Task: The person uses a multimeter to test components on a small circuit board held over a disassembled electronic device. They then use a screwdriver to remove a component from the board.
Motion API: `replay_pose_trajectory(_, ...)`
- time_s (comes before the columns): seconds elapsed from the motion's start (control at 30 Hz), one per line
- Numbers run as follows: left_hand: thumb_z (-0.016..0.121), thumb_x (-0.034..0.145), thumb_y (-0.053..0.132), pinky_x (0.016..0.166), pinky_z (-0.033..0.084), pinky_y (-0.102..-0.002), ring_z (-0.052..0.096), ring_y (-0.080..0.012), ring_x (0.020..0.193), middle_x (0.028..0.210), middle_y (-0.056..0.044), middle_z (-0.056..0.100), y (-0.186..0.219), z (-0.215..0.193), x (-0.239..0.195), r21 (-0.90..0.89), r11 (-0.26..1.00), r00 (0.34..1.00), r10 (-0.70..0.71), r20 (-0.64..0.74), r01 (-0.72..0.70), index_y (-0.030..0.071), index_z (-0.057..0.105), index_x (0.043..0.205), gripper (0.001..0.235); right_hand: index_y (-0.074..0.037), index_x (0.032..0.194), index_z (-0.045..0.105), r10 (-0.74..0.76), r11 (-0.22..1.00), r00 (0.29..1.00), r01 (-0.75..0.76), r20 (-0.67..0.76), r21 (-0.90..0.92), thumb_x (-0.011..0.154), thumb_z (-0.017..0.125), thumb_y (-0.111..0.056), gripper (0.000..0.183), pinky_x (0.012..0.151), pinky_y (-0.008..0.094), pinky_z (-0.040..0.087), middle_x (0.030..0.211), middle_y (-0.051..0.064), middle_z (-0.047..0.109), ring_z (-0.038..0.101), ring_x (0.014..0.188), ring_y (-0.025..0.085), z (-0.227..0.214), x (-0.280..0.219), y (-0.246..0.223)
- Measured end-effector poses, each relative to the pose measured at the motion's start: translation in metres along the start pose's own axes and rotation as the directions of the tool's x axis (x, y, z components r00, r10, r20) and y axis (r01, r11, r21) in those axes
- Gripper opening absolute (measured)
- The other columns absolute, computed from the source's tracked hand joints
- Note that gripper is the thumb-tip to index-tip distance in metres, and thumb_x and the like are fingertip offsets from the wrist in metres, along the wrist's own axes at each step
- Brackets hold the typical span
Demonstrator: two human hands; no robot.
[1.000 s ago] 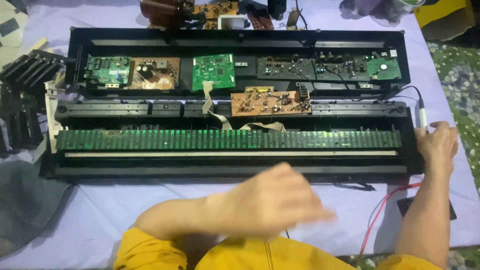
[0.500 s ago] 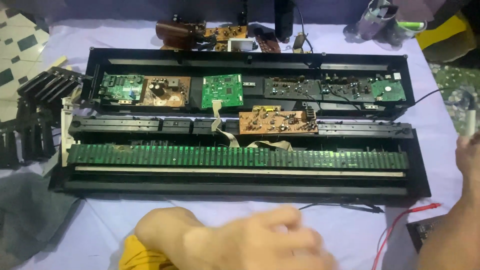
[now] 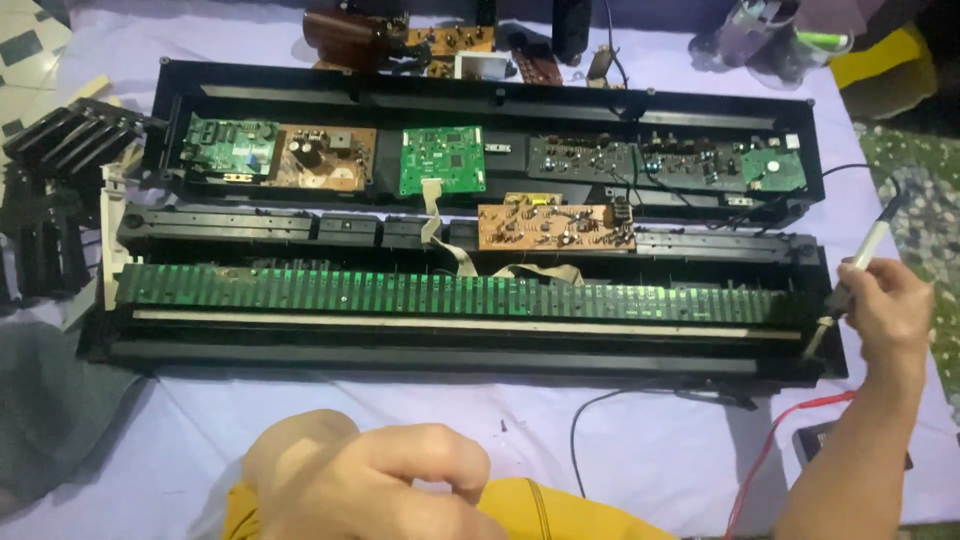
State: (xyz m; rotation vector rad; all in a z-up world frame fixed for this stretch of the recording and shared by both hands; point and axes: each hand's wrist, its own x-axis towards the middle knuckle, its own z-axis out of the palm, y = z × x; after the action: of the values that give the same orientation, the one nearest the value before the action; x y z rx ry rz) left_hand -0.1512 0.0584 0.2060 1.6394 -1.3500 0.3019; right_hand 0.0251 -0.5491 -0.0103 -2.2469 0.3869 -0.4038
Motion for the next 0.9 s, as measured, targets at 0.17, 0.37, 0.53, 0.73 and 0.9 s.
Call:
replay_pose_trajectory(0.17, 0.066, 0.078, -0.014, 0.065, 0.056, -0.022, 0.066, -0.0205, 0.072, 0.081, -0.009, 0.073, 0.001, 0.007, -0.003, -0.051, 0.994, 0.989, -0.099, -0.108, 0.094, 0.007, 0.052, 0.066, 0.027, 0.005, 0.126, 0.071, 0.049, 0.991, 0.996, -0.04, 0.069, -0.125, 0.114, 0.067, -0.016, 0.024, 0.053, 0.038, 0.045, 0.089, 0.017, 0.063, 0.058, 0.067, 0.027, -0.036, 0.053, 0.146)
replay_pose_trajectory(0.37, 0.063, 0.101, 0.013, 0.085, 0.044, -0.036, 0.056, -0.0251, 0.085, 0.096, -0.009, 0.064, -0.054, 0.058, 0.004, -0.156, 0.979, 0.987, -0.115, 0.11, 0.131, 0.001, 0.065, 0.11, 0.016, 0.013, 0.135, 0.064, 0.2, 0.912, 0.979, -0.175, 0.031, -0.371, 0.096, 0.079, -0.007, 0.046, 0.053, 0.046, 0.053, 0.086, 0.031, 0.069, 0.066, 0.066, 0.037, -0.03, 0.047, 0.128)
replay_pose_trajectory(0.53, 0.072, 0.087, 0.034, 0.101, 0.035, -0.044, 0.05, -0.0325, 0.119, 0.126, -0.018, 0.059, -0.121, 0.17, -0.09, 0.31, 0.891, 0.787, -0.442, 0.429, 0.332, 0.005, 0.069, 0.12, 0.044, 0.006, 0.129, 0.07, 0.14, 0.896, 0.989, -0.11, 0.039, -0.43, 0.09, 0.085, -0.013, 0.046, 0.058, 0.051, 0.056, 0.09, 0.03, 0.07, 0.066, 0.07, 0.039, -0.01, 0.029, 0.1)
replay_pose_trajectory(0.73, 0.072, 0.09, 0.033, 0.102, 0.032, -0.046, 0.045, -0.0324, 0.126, 0.136, -0.016, 0.052, -0.124, 0.191, -0.104, 0.39, 0.861, 0.876, -0.43, 0.218, 0.325, 0.009, 0.061, 0.126, 0.045, 0.001, 0.132, 0.07, 0.265, 0.892, 0.96, -0.212, 0.084, -0.399, 0.099, 0.074, -0.016, 0.037, 0.062, 0.05, 0.054, 0.095, 0.027, 0.072, 0.065, 0.071, 0.038, -0.012, 0.011, 0.058)
replay_pose_trajectory(0.9, 0.072, 0.09, 0.033, 0.101, 0.037, -0.041, 0.047, -0.0336, 0.125, 0.144, -0.023, 0.049, -0.13, 0.201, -0.08, 0.467, 0.842, 0.901, -0.393, 0.185, 0.271, -0.002, 0.056, 0.136, 0.06, 0.001, 0.123, 0.071, -0.282, 0.766, 0.954, 0.162, -0.099, -0.621, 0.104, 0.077, -0.012, 0.024, 0.087, 0.048, 0.049, 0.105, 0.02, 0.068, 0.061, 0.099, 0.037, 0.0, -0.051, 0.03)
